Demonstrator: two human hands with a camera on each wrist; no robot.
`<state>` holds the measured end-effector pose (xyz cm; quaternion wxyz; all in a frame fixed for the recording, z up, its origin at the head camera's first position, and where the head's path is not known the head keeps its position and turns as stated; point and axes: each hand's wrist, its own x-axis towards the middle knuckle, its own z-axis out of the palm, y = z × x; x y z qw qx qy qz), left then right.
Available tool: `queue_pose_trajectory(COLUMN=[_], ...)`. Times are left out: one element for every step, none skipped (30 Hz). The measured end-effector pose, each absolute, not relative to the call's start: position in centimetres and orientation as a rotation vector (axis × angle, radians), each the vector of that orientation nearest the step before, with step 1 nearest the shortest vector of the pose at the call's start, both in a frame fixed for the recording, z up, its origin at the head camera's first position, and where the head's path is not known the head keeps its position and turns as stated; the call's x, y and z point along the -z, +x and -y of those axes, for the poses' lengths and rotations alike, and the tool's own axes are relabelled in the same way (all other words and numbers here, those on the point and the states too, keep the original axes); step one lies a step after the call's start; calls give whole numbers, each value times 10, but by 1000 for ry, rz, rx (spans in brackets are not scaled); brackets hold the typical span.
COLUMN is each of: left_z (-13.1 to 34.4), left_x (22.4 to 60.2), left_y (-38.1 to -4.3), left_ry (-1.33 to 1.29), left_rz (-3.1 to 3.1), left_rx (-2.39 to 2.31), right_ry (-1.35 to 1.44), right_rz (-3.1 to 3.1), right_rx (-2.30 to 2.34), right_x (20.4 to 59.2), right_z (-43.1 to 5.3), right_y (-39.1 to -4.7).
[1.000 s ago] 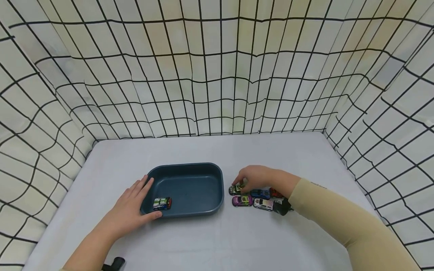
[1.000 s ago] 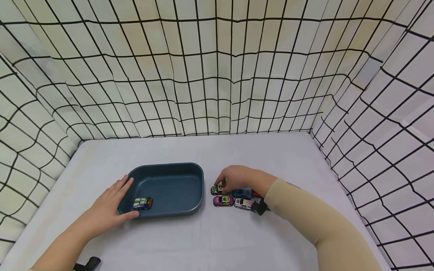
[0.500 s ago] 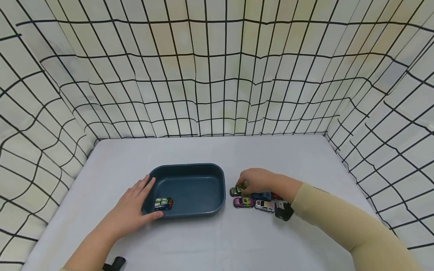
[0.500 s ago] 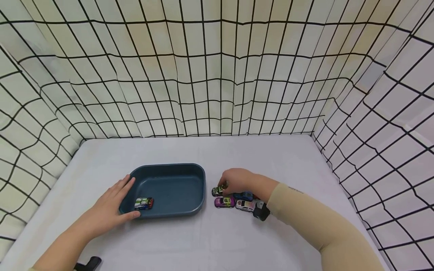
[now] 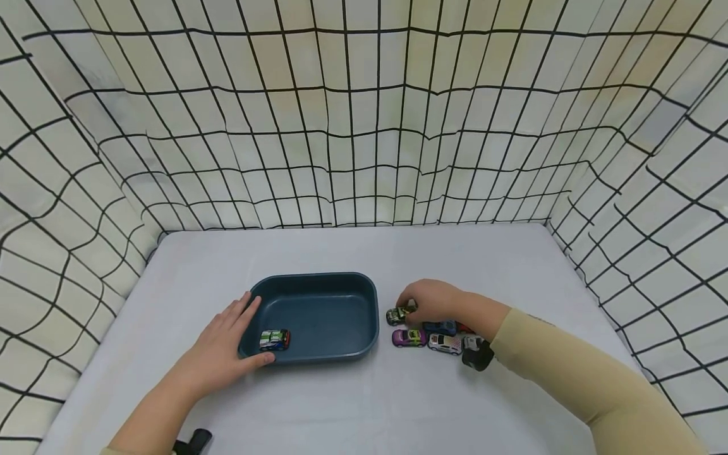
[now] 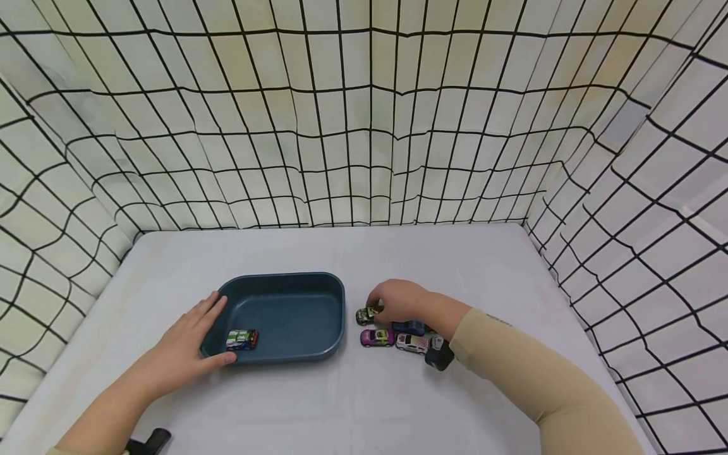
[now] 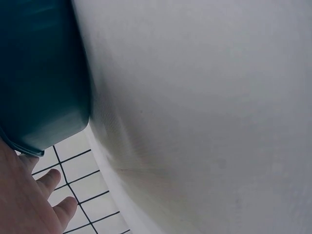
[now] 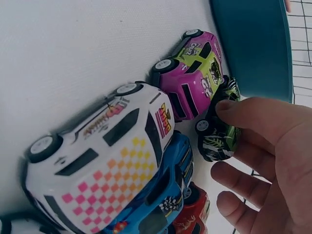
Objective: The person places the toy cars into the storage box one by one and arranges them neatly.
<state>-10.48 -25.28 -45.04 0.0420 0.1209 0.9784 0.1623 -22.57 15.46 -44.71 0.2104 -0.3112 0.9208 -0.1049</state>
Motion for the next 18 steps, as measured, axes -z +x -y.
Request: queue_pose_trajectory(left_z=[253, 253, 254, 254, 254, 254, 254, 254, 253, 253, 253, 253, 253, 253, 253, 253, 253, 253], left_x=[450, 450, 450, 450, 451, 451, 451, 451, 451, 451, 451, 450, 450, 450, 450, 450, 450, 451], left_y=[-105, -105, -105, -105, -105, -105, -105, -105, -105, -105, -105, -104, -104, -104, -104, -104, -104, -104], left_ry=[369, 368, 367, 365, 364, 366, 368, 368, 368, 367, 367, 368, 367, 366, 366, 366, 366, 366], left_rz=[-2994, -2993, -2994, -2994, -2994, -2994, -2995, -2994, -2994, -2993, -2992, -2991, -2991, -2991, -2991, -2990, -2990, -2991], left_rx=[-495, -495, -492, -492, -492, -492, -491, -494, -498, -503, -508, -514, -516, -520, -520, -521, -521, -521], right_ry=[-869, -874, -880, -884, -886, -884, -888, -890, -893, -896, -899, -902, -903, -897, -889, -885, -881, -874], right_rz=[-2564, -2569, -2572, -2575, -2576, -2569, -2564, -2552, -2539, -2528, -2515, -2502, -2488, -2476, -2469, -2462, -2455, -2452], right_rx=[287, 287, 287, 295, 303, 332, 356, 392, 427, 461, 497, 528, 557, 578, 596, 619, 638, 653], right_x=[447, 446, 445, 444, 442, 440, 439, 437, 435, 434, 432, 431, 430, 429, 428, 427, 427, 426], right_z=[-155, -156, -157, -158, -160, -161, -163, -165, -167, -168, -170, -171, -173, -174, -175, -176, -177, -179], right_y=[-226, -226, -226, -227, -227, -228, -228, -230, -231, -232, -234, -235, -236, -237, -238, -239, -239, -240])
